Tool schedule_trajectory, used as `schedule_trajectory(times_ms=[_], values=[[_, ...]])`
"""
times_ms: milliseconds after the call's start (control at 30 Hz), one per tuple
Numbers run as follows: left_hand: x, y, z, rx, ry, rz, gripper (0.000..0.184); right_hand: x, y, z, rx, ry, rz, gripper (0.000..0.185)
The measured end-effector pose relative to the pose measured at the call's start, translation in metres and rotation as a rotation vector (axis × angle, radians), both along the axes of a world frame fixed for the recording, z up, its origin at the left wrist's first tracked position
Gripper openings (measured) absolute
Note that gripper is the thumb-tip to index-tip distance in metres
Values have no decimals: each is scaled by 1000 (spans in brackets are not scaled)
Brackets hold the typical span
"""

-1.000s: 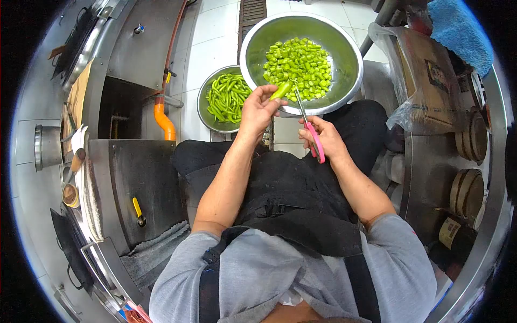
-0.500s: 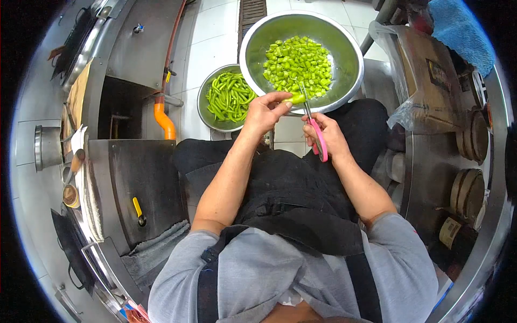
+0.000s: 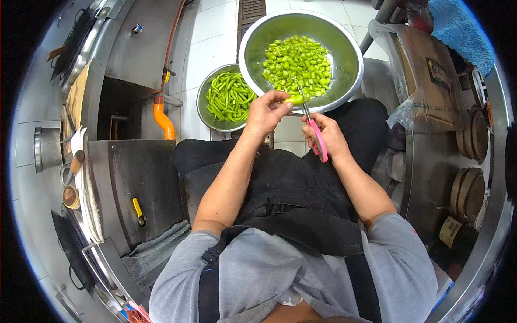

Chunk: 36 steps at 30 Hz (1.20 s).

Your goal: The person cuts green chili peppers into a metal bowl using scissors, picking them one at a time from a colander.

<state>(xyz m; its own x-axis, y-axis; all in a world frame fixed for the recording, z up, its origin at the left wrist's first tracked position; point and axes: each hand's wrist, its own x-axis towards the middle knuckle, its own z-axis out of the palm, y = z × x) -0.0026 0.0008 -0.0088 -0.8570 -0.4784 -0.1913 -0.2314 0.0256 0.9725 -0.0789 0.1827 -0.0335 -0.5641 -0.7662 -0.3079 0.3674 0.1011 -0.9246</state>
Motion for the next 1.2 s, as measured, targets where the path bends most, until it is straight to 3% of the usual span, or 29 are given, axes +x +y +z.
schedule_trajectory(times_ms=[200, 433, 600, 867, 1133, 1200], values=[[-2, -5, 3, 15, -26, 92, 25, 1, 3, 10, 66, -45, 32, 29], [-6, 1, 0, 93, 79, 162, 24, 3, 0, 2, 82, 0, 91, 35], [-6, 11, -6, -17, 16, 18, 24, 2, 0, -12, -45, 76, 50, 39], [-5, 2, -6, -23, -44, -32, 25, -2, 2, 8, 74, 20, 43, 32], [-6, -3, 3, 51, 20, 150, 23, 1, 0, 5, 104, -19, 37, 34], [-7, 0, 3, 46, 35, 175, 22, 3, -1, 5, 67, -25, 36, 43]])
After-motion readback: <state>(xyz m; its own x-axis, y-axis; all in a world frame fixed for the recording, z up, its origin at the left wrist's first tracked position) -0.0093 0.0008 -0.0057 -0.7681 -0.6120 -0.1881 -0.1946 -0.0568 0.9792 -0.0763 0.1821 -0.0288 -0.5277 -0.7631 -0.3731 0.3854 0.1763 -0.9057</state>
